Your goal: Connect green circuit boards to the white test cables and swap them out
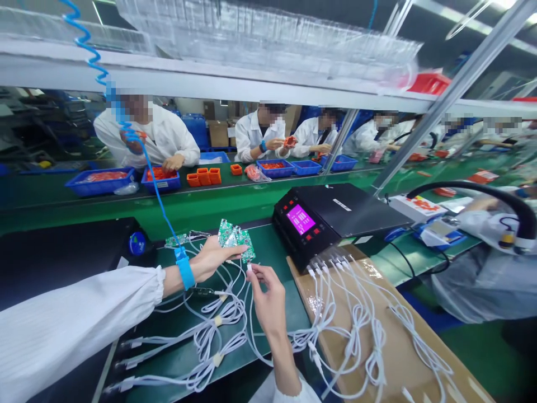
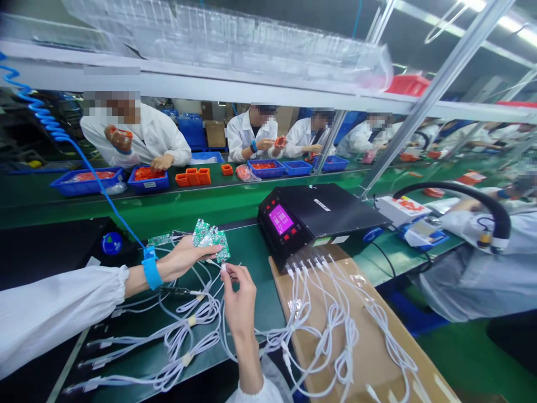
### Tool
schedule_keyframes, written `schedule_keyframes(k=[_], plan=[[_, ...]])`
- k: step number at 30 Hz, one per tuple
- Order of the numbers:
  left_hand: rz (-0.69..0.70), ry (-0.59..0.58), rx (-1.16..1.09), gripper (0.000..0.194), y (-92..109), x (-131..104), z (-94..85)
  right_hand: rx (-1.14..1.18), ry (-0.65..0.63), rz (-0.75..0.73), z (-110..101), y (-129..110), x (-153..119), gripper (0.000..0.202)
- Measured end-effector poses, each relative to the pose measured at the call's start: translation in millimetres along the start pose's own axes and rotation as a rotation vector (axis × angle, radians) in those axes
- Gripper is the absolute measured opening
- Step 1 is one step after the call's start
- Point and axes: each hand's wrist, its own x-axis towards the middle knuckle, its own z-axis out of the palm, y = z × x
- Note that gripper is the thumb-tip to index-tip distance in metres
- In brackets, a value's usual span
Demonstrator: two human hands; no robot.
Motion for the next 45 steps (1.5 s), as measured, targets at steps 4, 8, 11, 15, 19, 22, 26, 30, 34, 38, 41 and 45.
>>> schedule_keyframes(k=[4, 8, 11, 15, 19, 22, 26, 30, 34, 38, 41, 45], plan=[[0.044, -0.004, 0.011, 0.042, -5, -1, 0.5, 0.001, 0.045, -0.002, -1, 1, -3, 0.028], [0.096, -0.004, 0.051, 0.042, -11, -3, 1.9, 0.051, 0.094, -0.011, 5, 13, -3, 0.035], [0.105, -0.007, 0.067, 0.043, -12, -3, 2.7, 0.088, 0.114, 0.003, 9, 19, 0, 0.040], [0.089, -0.007, 0.055, 0.044, -10, -4, 3.2, 0.094, 0.107, 0.042, 8, 10, -2, 0.038], [0.134, -0.011, 0.060, 0.040, -11, -4, 1.8, 0.100, 0.112, 0.070, 5, 0, -4, 0.036], [0.114, 0.008, 0.054, 0.038, -15, -2, 0.2, 0.120, 0.119, 0.089, 5, 2, -4, 0.038], [0.092, 0.019, 0.047, 0.037, -17, 0, -0.2, 0.129, 0.122, 0.094, 7, 6, -4, 0.039], [0.096, 0.029, 0.054, 0.039, -11, -3, 2.7, 0.144, 0.123, 0.108, 7, 5, -6, 0.037], [0.087, 0.046, 0.035, 0.042, -4, -7, 6.0, 0.152, 0.126, 0.115, 6, 2, -6, 0.036], [0.107, 0.035, 0.047, 0.042, -5, -8, 6.0, 0.149, 0.118, 0.113, 6, 0, -6, 0.034], [0.110, 0.028, 0.056, 0.041, -6, -7, 5.2, 0.148, 0.126, 0.117, 6, 0, -6, 0.033], [0.103, 0.033, 0.051, 0.042, -6, -6, 5.0, 0.160, 0.144, 0.114, 7, 2, -6, 0.033]])
